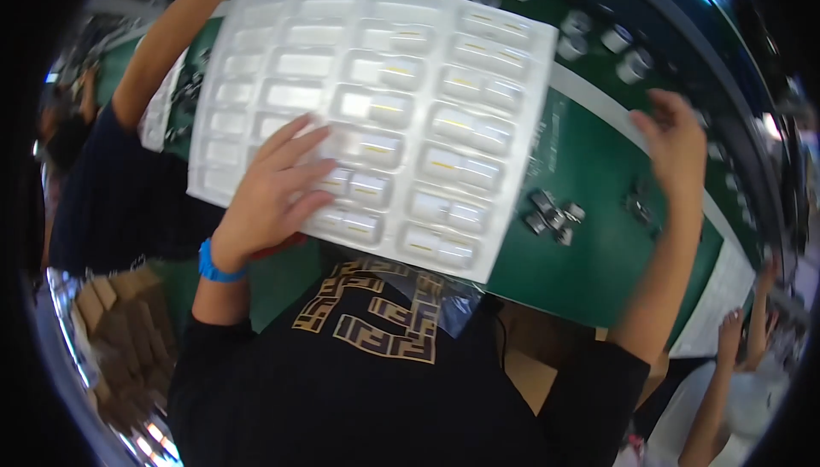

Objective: The person picks up small electronic components from a conveyor belt and places them into partitioned plastic trays by hand.

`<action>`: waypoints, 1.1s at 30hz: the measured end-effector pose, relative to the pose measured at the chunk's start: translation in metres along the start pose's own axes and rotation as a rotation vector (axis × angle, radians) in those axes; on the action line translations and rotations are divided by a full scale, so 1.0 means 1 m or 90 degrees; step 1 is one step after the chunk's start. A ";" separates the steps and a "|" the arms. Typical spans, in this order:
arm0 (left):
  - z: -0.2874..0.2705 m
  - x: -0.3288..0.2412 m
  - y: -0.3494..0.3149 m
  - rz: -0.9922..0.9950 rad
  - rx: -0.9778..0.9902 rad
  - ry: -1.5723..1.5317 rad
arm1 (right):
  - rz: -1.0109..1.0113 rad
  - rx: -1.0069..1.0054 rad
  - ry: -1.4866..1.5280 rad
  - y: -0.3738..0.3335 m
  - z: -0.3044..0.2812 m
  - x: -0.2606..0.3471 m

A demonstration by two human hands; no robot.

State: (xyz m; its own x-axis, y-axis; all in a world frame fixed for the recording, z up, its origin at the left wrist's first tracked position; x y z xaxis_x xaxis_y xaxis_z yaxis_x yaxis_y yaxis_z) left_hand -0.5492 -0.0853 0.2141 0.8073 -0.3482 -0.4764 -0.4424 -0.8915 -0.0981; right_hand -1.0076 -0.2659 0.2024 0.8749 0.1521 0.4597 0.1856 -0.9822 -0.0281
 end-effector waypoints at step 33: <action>0.010 0.001 0.004 0.008 -0.258 -0.445 | -0.021 0.070 0.089 -0.080 0.047 0.036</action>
State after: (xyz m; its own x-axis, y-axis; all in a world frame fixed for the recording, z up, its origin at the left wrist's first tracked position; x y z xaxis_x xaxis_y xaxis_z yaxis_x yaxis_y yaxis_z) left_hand -0.5536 -0.0867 0.2044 0.3132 -0.2174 -0.9245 -0.1655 -0.9711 0.1722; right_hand -0.9697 -0.1763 0.1792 0.7979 0.1600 0.5812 0.2680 -0.9578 -0.1042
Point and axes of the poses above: each hand's wrist, its own y-axis towards the middle knuckle, its own z-axis out of the palm, x = y × z, the point moved 2 cm from there along y, towards the middle knuckle, and after that the axes turned 8 degrees about x, right-handed, at the moved point
